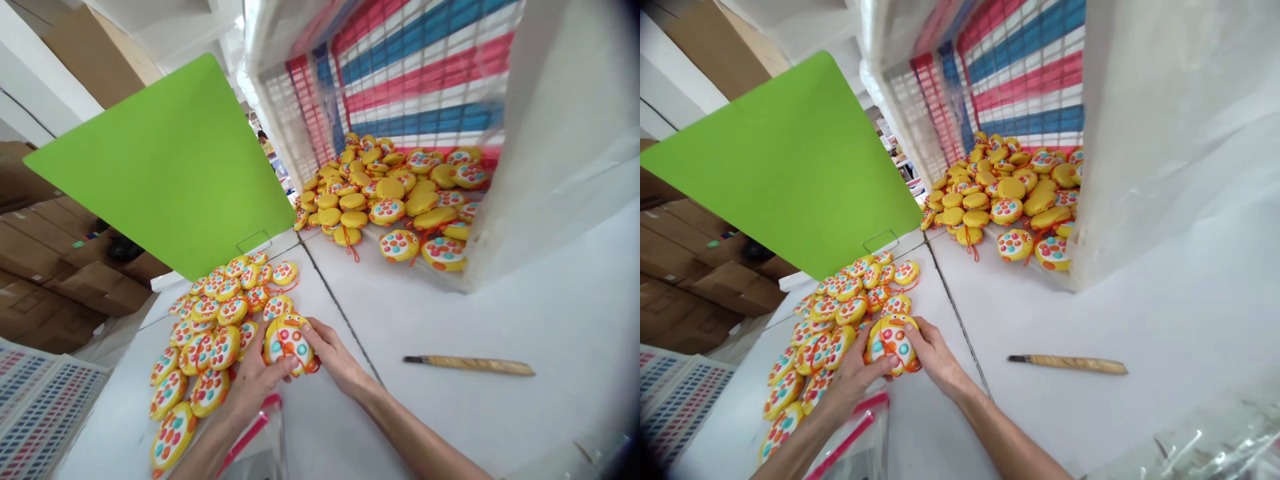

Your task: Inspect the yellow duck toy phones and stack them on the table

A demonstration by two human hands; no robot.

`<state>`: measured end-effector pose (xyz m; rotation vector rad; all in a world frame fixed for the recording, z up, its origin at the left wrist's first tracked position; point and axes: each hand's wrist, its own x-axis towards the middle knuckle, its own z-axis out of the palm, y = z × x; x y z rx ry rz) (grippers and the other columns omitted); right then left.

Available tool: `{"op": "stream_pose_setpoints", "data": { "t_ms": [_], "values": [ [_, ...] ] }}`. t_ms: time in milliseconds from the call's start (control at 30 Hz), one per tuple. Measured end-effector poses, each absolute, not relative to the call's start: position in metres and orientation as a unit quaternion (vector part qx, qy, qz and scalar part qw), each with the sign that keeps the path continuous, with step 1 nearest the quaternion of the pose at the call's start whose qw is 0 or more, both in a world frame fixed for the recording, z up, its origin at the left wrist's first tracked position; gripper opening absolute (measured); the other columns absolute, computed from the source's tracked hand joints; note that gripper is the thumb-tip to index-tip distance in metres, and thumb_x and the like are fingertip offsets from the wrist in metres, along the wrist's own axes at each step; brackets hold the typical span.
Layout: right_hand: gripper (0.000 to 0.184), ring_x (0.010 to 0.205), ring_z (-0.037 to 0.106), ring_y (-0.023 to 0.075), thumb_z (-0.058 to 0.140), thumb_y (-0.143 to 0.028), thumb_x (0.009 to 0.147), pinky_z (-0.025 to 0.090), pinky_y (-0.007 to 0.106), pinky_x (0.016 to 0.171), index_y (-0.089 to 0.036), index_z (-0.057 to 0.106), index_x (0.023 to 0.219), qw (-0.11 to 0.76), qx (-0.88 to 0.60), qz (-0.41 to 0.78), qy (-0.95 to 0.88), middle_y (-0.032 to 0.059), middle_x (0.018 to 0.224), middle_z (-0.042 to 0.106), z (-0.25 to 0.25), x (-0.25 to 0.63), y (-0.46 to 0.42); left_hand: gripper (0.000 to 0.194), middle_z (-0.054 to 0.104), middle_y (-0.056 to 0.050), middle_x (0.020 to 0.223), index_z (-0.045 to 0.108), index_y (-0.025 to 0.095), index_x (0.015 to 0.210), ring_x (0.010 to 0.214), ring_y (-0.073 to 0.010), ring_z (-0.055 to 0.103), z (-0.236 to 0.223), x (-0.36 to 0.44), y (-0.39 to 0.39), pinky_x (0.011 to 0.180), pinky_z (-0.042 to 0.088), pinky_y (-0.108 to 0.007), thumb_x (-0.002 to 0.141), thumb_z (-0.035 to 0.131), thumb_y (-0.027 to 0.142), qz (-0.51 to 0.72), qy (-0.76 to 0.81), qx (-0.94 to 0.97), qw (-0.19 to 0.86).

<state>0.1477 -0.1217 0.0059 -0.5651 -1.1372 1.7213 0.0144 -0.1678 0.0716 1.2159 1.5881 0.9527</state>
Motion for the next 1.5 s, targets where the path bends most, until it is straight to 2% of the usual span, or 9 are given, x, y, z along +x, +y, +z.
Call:
{"op": "stream_pose_setpoints", "data": {
  "t_ms": [200, 433, 533, 767, 900, 1000, 1133, 1267, 1500],
  "values": [
    [0.043, 0.069, 0.054, 0.0145, 0.042, -0.053, 0.087, 0.043, 0.024, 0.061, -0.015, 0.059, 0.097, 0.498, -0.234, 0.695, -0.462, 0.0031, 0.077, 0.061, 0.015, 0.153, -0.122, 0.067, 0.055, -0.011, 0.124, 0.041, 0.026, 0.131, 0.086, -0.0225, 0.064, 0.066, 0.018, -0.166, 0.057, 0.057, -0.03, 0.071, 0.07, 0.037, 0.467, 0.646, 0.346, 0.495],
    [0.036, 0.076, 0.056, 0.0168, 0.056, -0.046, 0.081, 0.045, 0.026, 0.068, -0.013, 0.06, 0.097, 0.507, -0.282, 0.647, -0.495, 0.0051, 0.085, 0.063, 0.004, 0.151, -0.118, 0.062, 0.052, -0.01, 0.129, 0.043, 0.027, 0.13, 0.092, -0.0232, 0.063, 0.058, 0.018, -0.168, 0.066, 0.056, -0.032, 0.074, 0.064, 0.044, 0.449, 0.625, 0.387, 0.508],
    [0.036, 0.076, 0.056, 0.0168, 0.054, -0.045, 0.082, 0.046, 0.027, 0.069, -0.013, 0.06, 0.097, 0.511, -0.297, 0.635, -0.498, 0.0053, 0.085, 0.064, -0.001, 0.147, -0.119, 0.072, 0.054, -0.01, 0.126, 0.039, 0.024, 0.132, 0.1, -0.0251, 0.059, 0.056, 0.018, -0.17, 0.074, 0.054, -0.032, 0.068, 0.07, 0.037, 0.419, 0.615, 0.475, 0.468],
    [0.041, 0.076, 0.057, 0.0165, 0.055, -0.049, 0.081, 0.047, 0.027, 0.067, -0.013, 0.057, 0.1, 0.497, -0.262, 0.683, -0.467, 0.0053, 0.085, 0.063, -0.003, 0.143, -0.12, 0.077, 0.062, -0.009, 0.11, 0.035, 0.021, 0.133, 0.082, -0.0213, 0.063, 0.061, 0.015, -0.166, 0.058, 0.053, -0.027, 0.066, 0.072, 0.031, 0.396, 0.627, 0.493, 0.455],
    [0.044, 0.071, 0.056, 0.0146, 0.053, -0.052, 0.081, 0.046, 0.024, 0.059, -0.013, 0.056, 0.101, 0.488, -0.271, 0.696, -0.452, 0.0049, 0.083, 0.061, -0.002, 0.142, -0.121, 0.063, 0.064, -0.01, 0.106, 0.044, 0.02, 0.125, 0.082, -0.0208, 0.065, 0.058, 0.017, -0.166, 0.059, 0.053, -0.027, 0.069, 0.071, 0.032, 0.454, 0.602, 0.385, 0.532],
    [0.05, 0.065, 0.056, 0.0134, 0.05, -0.058, 0.079, 0.042, 0.02, 0.047, -0.015, 0.054, 0.104, 0.464, -0.284, 0.71, -0.447, 0.0044, 0.08, 0.059, -0.004, 0.141, -0.121, 0.044, 0.068, -0.006, 0.091, 0.057, 0.017, 0.107, 0.072, -0.0172, 0.066, 0.061, 0.003, -0.152, 0.057, 0.054, -0.025, 0.066, 0.073, 0.021, 0.526, 0.591, 0.308, 0.529],
    [0.05, 0.059, 0.054, 0.0118, 0.051, -0.06, 0.076, 0.039, 0.019, 0.043, -0.015, 0.055, 0.097, 0.454, -0.298, 0.698, -0.467, 0.0036, 0.077, 0.058, -0.012, 0.136, -0.119, 0.007, 0.066, 0.001, 0.067, 0.058, 0.016, 0.084, 0.057, -0.0105, 0.063, 0.083, -0.041, -0.115, 0.055, 0.054, -0.021, 0.078, 0.059, 0.014, 0.632, 0.589, 0.219, 0.454],
    [0.036, 0.058, 0.051, 0.0117, 0.05, -0.049, 0.082, 0.038, 0.02, 0.047, -0.014, 0.057, 0.088, 0.479, -0.336, 0.627, -0.515, 0.0013, 0.067, 0.055, -0.022, 0.131, -0.114, 0.021, 0.067, -0.008, 0.073, 0.056, 0.012, 0.079, 0.072, -0.0148, 0.067, 0.095, -0.055, -0.086, 0.067, 0.056, -0.026, 0.087, 0.037, 0.018, 0.606, 0.618, 0.238, 0.442],
    [0.024, 0.056, 0.045, 0.0122, 0.045, -0.033, 0.085, 0.036, 0.023, 0.055, -0.017, 0.058, 0.074, 0.508, -0.373, 0.517, -0.579, 0.0, 0.062, 0.053, -0.023, 0.134, -0.113, 0.016, 0.068, -0.009, 0.089, 0.065, 0.015, 0.082, 0.094, -0.024, 0.062, 0.057, 0.042, -0.023, 0.08, 0.049, -0.034, 0.068, 0.067, 0.024, 0.456, 0.627, 0.473, 0.418]
  ]
}}
